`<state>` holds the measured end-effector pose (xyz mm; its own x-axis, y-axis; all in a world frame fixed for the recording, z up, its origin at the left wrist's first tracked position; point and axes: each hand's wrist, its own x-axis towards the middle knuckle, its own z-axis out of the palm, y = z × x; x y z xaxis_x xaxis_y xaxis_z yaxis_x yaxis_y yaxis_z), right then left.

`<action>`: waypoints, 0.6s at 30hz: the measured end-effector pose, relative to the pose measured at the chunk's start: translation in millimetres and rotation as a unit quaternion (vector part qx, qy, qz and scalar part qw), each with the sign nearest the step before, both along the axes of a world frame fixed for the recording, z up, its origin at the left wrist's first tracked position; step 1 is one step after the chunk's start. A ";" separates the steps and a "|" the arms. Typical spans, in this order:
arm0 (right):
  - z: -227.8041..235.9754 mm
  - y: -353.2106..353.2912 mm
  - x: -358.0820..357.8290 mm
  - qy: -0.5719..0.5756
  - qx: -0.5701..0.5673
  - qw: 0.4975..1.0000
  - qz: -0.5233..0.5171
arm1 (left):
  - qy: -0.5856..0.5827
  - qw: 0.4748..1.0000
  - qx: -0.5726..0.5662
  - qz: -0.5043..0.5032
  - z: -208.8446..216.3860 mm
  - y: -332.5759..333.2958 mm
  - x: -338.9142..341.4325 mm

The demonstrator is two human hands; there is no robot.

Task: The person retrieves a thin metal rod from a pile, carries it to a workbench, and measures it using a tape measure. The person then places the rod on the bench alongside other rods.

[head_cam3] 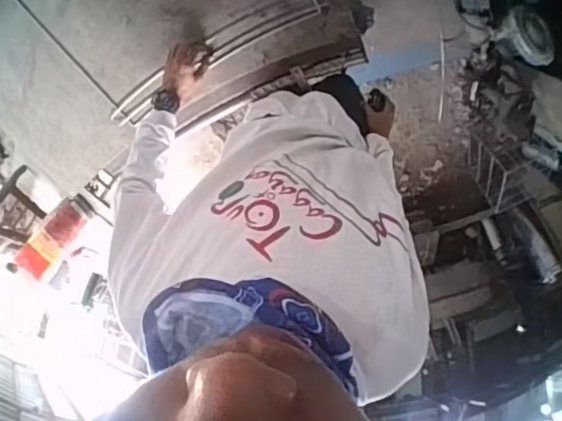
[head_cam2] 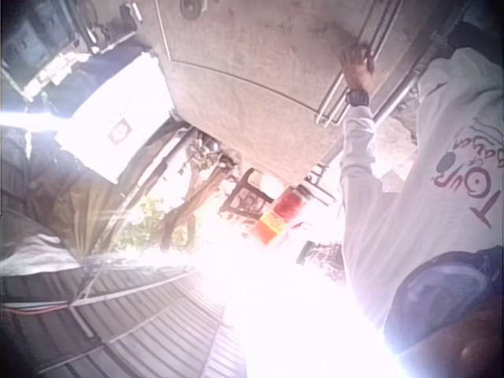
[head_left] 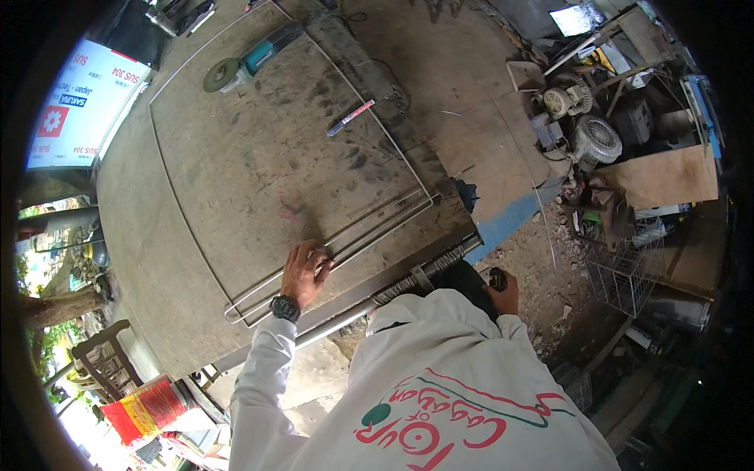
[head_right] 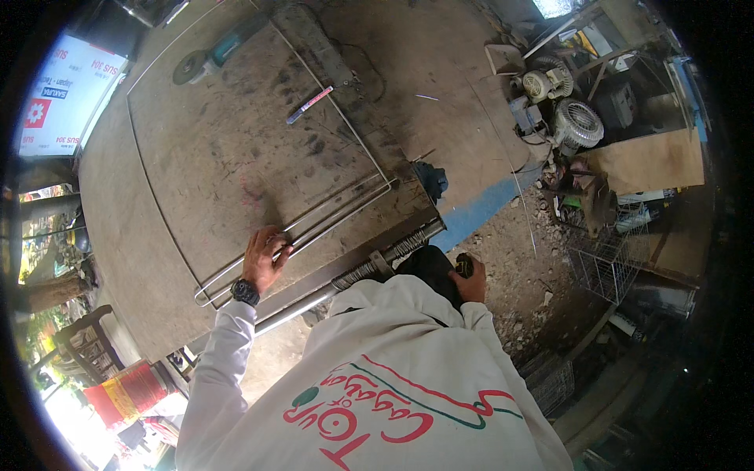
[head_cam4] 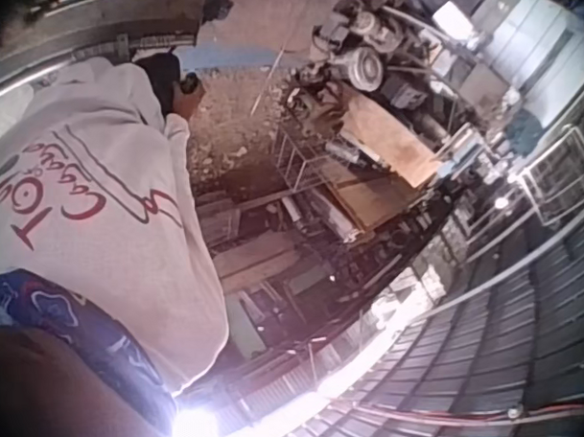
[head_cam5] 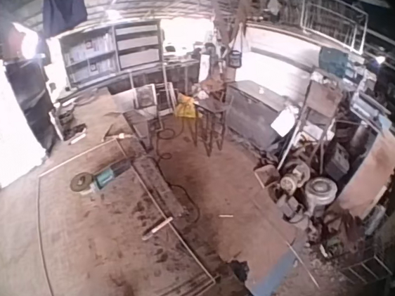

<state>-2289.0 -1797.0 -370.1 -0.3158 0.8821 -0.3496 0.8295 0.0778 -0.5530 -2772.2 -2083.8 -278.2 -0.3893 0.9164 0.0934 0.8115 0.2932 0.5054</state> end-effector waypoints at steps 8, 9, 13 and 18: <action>-9.6 -12.4 12.1 -0.038 0.008 0.999 -0.024 | 0.027 0.999 0.000 0.021 -4.2 -1.8 9.4; -10.7 -11.6 13.7 -0.035 0.004 0.999 -0.019 | 0.039 0.999 -0.008 0.026 -9.0 -3.6 11.7; -10.5 -7.0 11.7 -0.030 -0.006 0.999 -0.011 | 0.036 0.997 -0.047 0.052 -18.9 -4.1 17.9; -5.4 -7.0 6.4 -0.021 -0.003 1.000 -0.016 | 0.014 0.997 -0.003 0.070 -17.7 -2.5 23.3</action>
<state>-2282.6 -1803.9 -375.5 -0.2732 0.8893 -0.3667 0.8538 0.0486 -0.5184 -2748.9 -2086.3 -295.9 -0.5107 0.8538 0.1006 0.7760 0.4074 0.4815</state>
